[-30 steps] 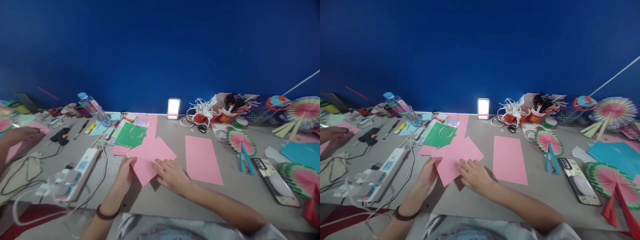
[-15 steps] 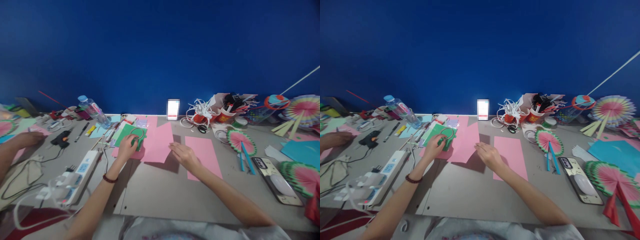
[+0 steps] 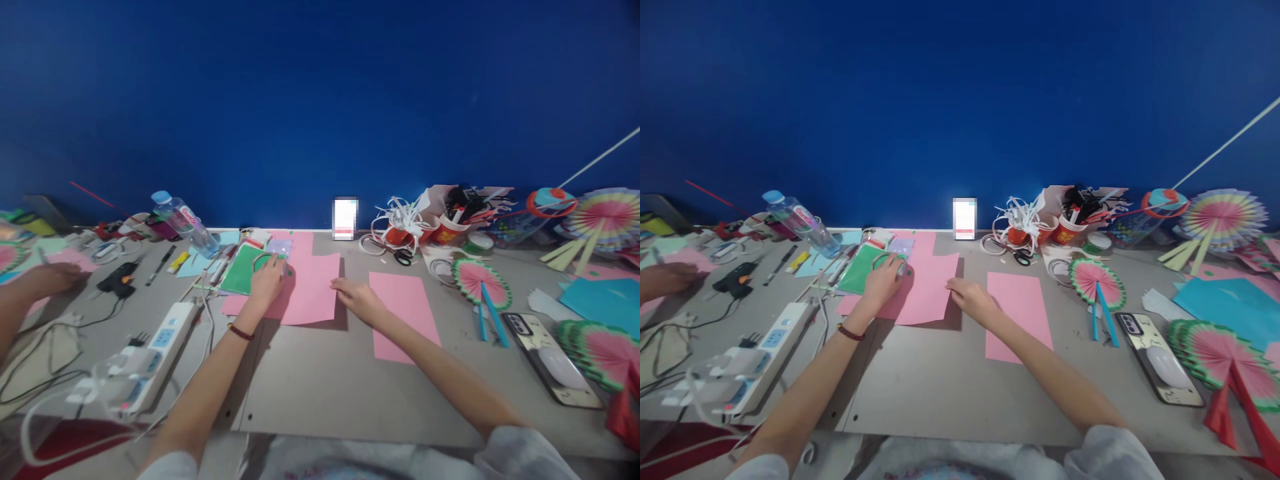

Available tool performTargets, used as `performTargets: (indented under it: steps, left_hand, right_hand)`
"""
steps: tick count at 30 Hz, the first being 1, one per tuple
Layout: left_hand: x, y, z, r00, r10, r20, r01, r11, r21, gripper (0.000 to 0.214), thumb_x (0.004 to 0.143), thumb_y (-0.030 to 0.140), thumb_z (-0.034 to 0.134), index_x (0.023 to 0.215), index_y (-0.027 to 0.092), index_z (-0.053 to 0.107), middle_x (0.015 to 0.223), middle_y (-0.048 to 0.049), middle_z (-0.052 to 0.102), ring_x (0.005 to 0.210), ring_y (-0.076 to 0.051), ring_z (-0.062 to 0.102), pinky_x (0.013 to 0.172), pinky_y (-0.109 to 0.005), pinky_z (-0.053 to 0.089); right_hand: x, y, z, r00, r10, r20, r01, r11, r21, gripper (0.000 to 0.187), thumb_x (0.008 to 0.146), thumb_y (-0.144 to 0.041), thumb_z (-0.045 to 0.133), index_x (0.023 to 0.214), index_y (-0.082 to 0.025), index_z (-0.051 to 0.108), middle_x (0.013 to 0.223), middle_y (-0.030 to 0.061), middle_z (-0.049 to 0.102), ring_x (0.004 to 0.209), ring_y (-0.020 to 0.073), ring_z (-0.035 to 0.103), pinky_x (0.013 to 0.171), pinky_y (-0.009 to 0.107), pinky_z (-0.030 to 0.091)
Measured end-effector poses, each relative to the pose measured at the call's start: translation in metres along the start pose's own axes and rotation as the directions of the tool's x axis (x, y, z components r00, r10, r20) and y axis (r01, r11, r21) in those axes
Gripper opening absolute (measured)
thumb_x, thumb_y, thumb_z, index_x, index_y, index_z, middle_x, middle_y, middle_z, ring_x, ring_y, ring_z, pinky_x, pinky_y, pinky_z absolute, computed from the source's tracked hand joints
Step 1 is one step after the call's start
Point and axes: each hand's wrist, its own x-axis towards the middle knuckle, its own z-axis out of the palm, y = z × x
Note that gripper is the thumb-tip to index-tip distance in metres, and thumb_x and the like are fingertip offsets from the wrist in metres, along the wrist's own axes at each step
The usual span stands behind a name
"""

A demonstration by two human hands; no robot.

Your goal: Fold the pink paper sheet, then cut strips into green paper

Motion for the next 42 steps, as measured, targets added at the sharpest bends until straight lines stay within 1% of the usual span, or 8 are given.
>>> performTargets:
  steps: [3,13,16,20,25,35,39,42]
  left_hand:
    - [0.003,-0.002,-0.001,0.999,-0.032,0.012,0.032,0.999,0.018,0.037,0.087,0.009,0.036,0.116,0.015,0.058,0.131,-0.0144,0.055,0.101,-0.029,0.061,0.072,-0.036,0.049]
    - [0.003,0.0,-0.005,0.998,-0.016,-0.062,0.015,0.999,-0.028,0.039,0.085,0.007,0.037,0.115,0.015,0.061,0.135,-0.0125,0.054,0.108,-0.028,0.06,0.078,-0.037,0.05]
    - [0.003,-0.001,-0.011,0.996,-0.031,-0.082,0.028,0.998,-0.049,0.038,0.085,0.007,0.038,0.116,0.016,0.06,0.13,-0.0118,0.058,0.105,-0.027,0.061,0.077,-0.036,0.05]
    - [0.002,-0.006,-0.016,0.99,-0.072,-0.12,0.059,0.992,-0.11,0.037,0.082,0.007,0.042,0.108,0.02,0.064,0.132,-0.006,0.058,0.103,-0.025,0.062,0.078,-0.033,0.05]
    - [0.001,-0.009,-0.014,0.99,-0.08,-0.117,0.063,0.988,-0.139,0.035,0.082,0.009,0.043,0.103,0.022,0.067,0.136,-0.0031,0.055,0.105,-0.025,0.062,0.08,-0.036,0.051]
    - [-0.004,-0.003,-0.007,0.99,-0.051,-0.129,0.027,0.984,-0.178,0.043,0.084,0.008,0.041,0.12,0.02,0.061,0.137,-0.0081,0.054,0.115,-0.027,0.058,0.09,-0.039,0.049]
    - [-0.007,0.006,0.0,0.993,0.02,-0.12,-0.042,0.982,-0.186,0.044,0.088,0.011,0.038,0.127,0.016,0.056,0.137,-0.0122,0.053,0.114,-0.03,0.058,0.09,-0.041,0.05]
    - [-0.01,0.013,0.007,0.988,0.107,-0.107,-0.125,0.976,-0.179,0.046,0.091,0.012,0.032,0.134,0.013,0.048,0.137,-0.014,0.052,0.114,-0.031,0.058,0.089,-0.038,0.05]
  right_hand:
    - [0.011,-0.005,0.003,0.999,0.015,0.044,-0.015,1.0,0.005,0.032,0.086,-0.009,0.049,0.107,-0.024,0.069,0.121,0.0046,0.066,0.11,0.0203,0.064,0.095,0.038,0.053]
    - [0.031,-0.008,0.029,0.992,0.043,0.119,-0.044,0.999,0.005,0.031,0.087,-0.008,0.05,0.109,-0.021,0.067,0.127,0.0057,0.063,0.115,0.0209,0.061,0.097,0.038,0.05]
    - [0.029,-0.011,0.025,0.996,0.033,0.083,-0.031,0.999,-0.017,0.03,0.086,-0.007,0.049,0.107,-0.019,0.067,0.123,0.0076,0.065,0.113,0.0213,0.062,0.096,0.037,0.051]
    - [0.025,-0.014,0.011,0.999,0.039,0.007,-0.038,0.998,-0.059,0.031,0.084,-0.004,0.047,0.105,-0.015,0.067,0.119,0.0108,0.067,0.112,0.0228,0.062,0.097,0.038,0.05]
    - [0.027,-0.016,0.005,0.999,0.045,-0.007,-0.046,0.996,-0.081,0.029,0.086,-0.006,0.046,0.105,-0.015,0.066,0.12,0.012,0.066,0.112,0.0231,0.062,0.096,0.038,0.05]
    - [0.05,-0.012,0.034,0.995,0.034,0.091,-0.039,0.998,0.053,0.032,0.087,-0.009,0.048,0.109,-0.021,0.067,0.127,0.0063,0.063,0.115,0.0207,0.061,0.1,0.036,0.048]
    - [0.062,-0.011,0.047,0.99,-0.068,0.126,0.055,0.993,0.104,0.034,0.085,-0.007,0.046,0.109,-0.02,0.067,0.124,0.0063,0.065,0.114,0.019,0.061,0.102,0.035,0.046]
    - [0.066,-0.01,0.057,0.984,-0.113,0.134,0.101,0.99,0.1,0.039,0.082,-0.004,0.046,0.112,-0.017,0.067,0.125,0.0093,0.064,0.119,0.0196,0.057,0.105,0.036,0.043]
